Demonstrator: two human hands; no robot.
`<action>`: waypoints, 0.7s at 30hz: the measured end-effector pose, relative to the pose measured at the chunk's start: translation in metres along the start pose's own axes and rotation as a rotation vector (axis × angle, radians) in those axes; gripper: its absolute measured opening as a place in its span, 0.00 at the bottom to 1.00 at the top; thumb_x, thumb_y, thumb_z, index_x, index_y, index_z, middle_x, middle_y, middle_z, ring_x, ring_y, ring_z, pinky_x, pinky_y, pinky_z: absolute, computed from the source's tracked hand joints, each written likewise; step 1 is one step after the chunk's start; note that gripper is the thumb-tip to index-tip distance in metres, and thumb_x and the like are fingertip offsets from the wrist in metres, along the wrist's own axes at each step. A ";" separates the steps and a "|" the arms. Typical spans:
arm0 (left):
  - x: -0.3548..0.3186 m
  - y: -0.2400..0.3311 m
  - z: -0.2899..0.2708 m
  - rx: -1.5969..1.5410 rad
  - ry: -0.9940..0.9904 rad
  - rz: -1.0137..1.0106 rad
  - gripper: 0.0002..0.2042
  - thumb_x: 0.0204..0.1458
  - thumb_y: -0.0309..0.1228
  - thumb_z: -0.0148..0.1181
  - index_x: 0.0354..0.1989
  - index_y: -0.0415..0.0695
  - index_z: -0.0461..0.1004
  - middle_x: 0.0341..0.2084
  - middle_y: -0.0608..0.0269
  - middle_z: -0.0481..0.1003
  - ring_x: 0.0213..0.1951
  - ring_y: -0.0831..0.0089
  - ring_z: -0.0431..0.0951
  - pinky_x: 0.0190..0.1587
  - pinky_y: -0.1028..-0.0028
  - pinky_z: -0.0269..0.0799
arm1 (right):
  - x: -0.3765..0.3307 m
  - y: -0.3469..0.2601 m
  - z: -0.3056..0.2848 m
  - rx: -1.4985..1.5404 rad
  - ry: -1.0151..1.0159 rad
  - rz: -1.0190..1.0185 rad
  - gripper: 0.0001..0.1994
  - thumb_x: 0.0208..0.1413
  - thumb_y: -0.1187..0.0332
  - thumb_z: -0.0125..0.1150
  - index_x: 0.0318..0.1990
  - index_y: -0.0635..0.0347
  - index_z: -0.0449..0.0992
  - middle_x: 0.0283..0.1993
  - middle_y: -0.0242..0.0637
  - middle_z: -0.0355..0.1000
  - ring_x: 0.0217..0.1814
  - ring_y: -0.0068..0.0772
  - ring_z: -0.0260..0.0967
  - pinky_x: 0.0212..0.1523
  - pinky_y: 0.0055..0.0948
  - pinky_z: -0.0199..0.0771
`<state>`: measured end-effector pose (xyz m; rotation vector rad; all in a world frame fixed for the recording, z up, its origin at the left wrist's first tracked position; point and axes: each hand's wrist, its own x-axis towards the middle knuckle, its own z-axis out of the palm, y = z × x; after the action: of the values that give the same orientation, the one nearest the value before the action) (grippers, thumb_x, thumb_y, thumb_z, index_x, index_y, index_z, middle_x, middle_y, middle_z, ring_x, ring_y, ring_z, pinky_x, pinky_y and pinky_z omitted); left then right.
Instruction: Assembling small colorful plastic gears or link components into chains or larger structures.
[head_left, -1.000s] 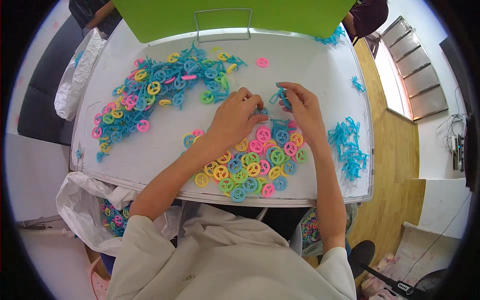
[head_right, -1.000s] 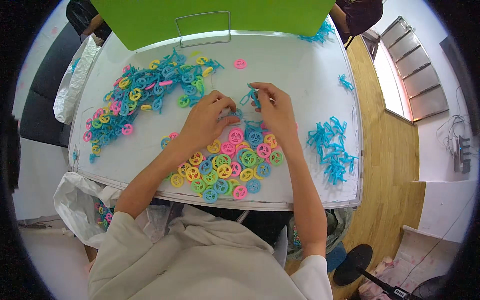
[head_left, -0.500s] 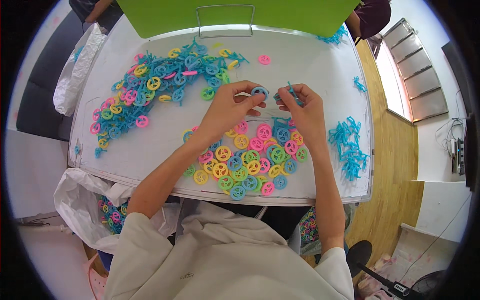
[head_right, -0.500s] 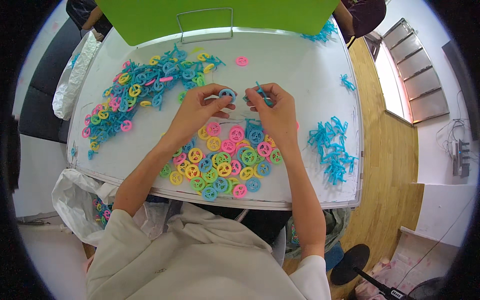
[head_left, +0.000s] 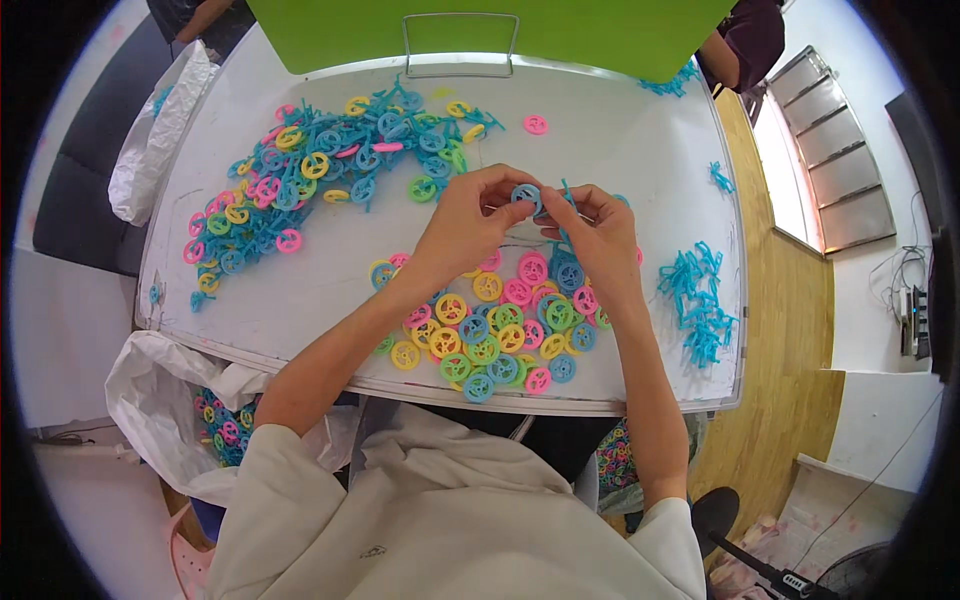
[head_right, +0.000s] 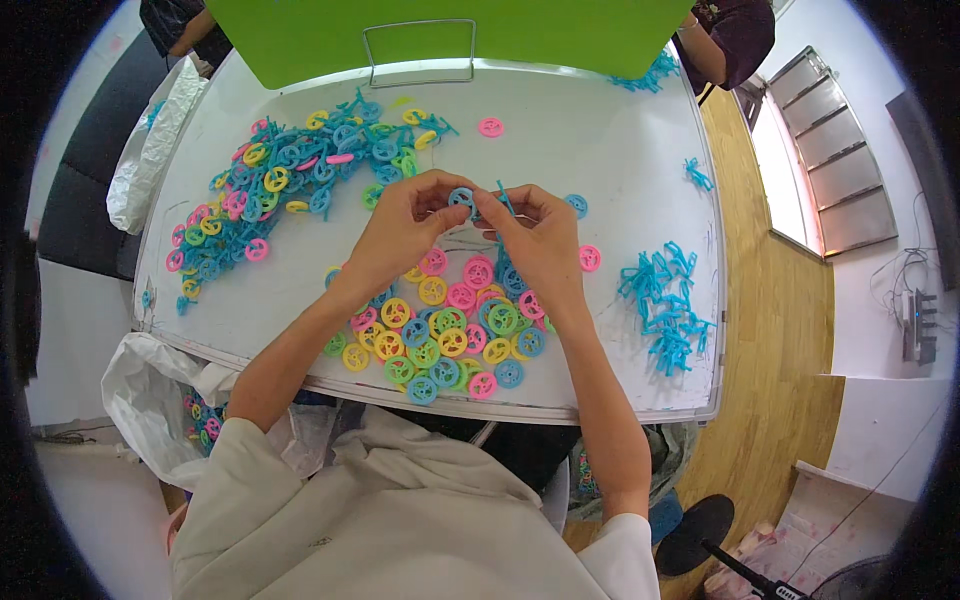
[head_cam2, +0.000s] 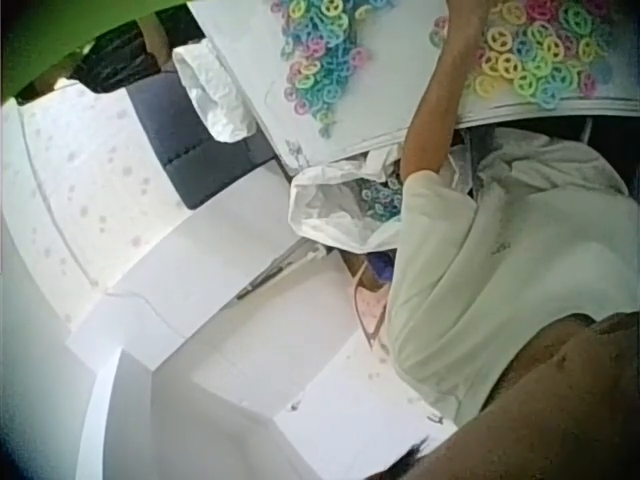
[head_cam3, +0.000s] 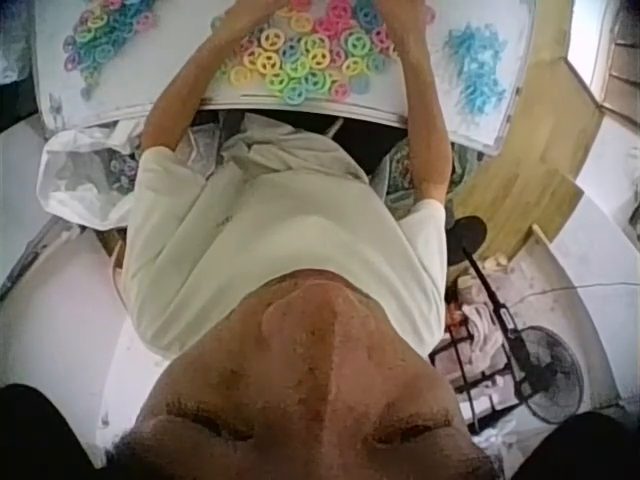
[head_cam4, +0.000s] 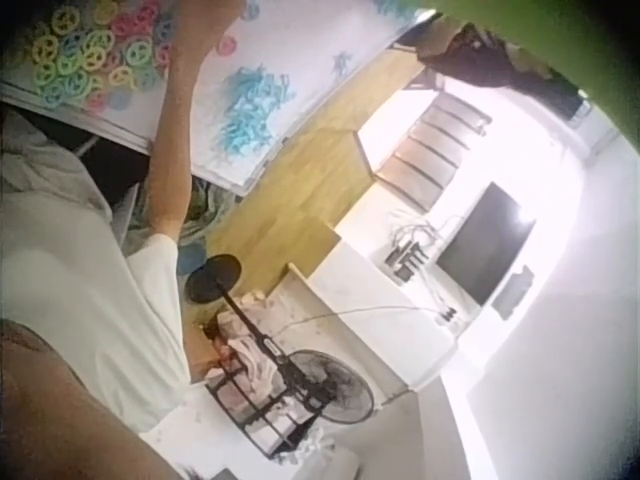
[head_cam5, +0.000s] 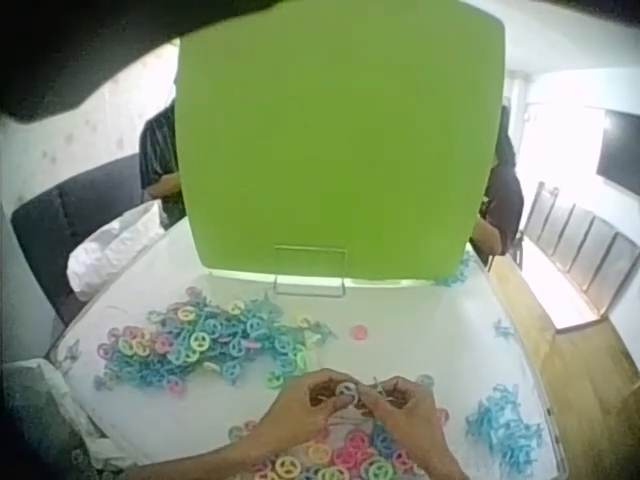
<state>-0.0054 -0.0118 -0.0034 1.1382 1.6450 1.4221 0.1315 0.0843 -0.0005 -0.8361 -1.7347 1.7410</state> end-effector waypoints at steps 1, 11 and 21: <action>-0.001 0.002 0.000 0.036 0.002 -0.023 0.11 0.51 0.19 0.56 0.43 0.39 0.74 0.31 0.65 0.76 0.33 0.81 0.73 0.37 0.79 0.70 | 0.000 -0.001 0.000 -0.001 -0.001 -0.001 0.13 0.56 0.65 0.62 0.37 0.69 0.75 0.31 0.36 0.75 0.32 0.21 0.73 0.37 0.21 0.76; -0.008 0.000 0.012 0.308 0.170 0.240 0.11 0.44 0.09 0.51 0.33 0.37 0.67 0.28 0.55 0.73 0.31 0.66 0.75 0.33 0.69 0.72 | -0.001 0.001 0.002 -0.178 -0.052 -0.037 0.10 0.54 0.68 0.63 0.37 0.68 0.75 0.29 0.35 0.76 0.31 0.19 0.72 0.35 0.19 0.71; -0.008 0.002 0.014 0.477 0.210 0.418 0.14 0.42 0.09 0.52 0.37 0.39 0.66 0.31 0.52 0.73 0.34 0.57 0.75 0.34 0.66 0.73 | 0.003 0.004 -0.013 0.004 -0.203 -0.022 0.12 0.56 0.70 0.61 0.45 0.68 0.73 0.32 0.36 0.75 0.34 0.21 0.73 0.34 0.17 0.71</action>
<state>0.0110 -0.0137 -0.0041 1.7308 2.0504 1.4773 0.1391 0.0952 -0.0040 -0.6545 -1.8609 1.8686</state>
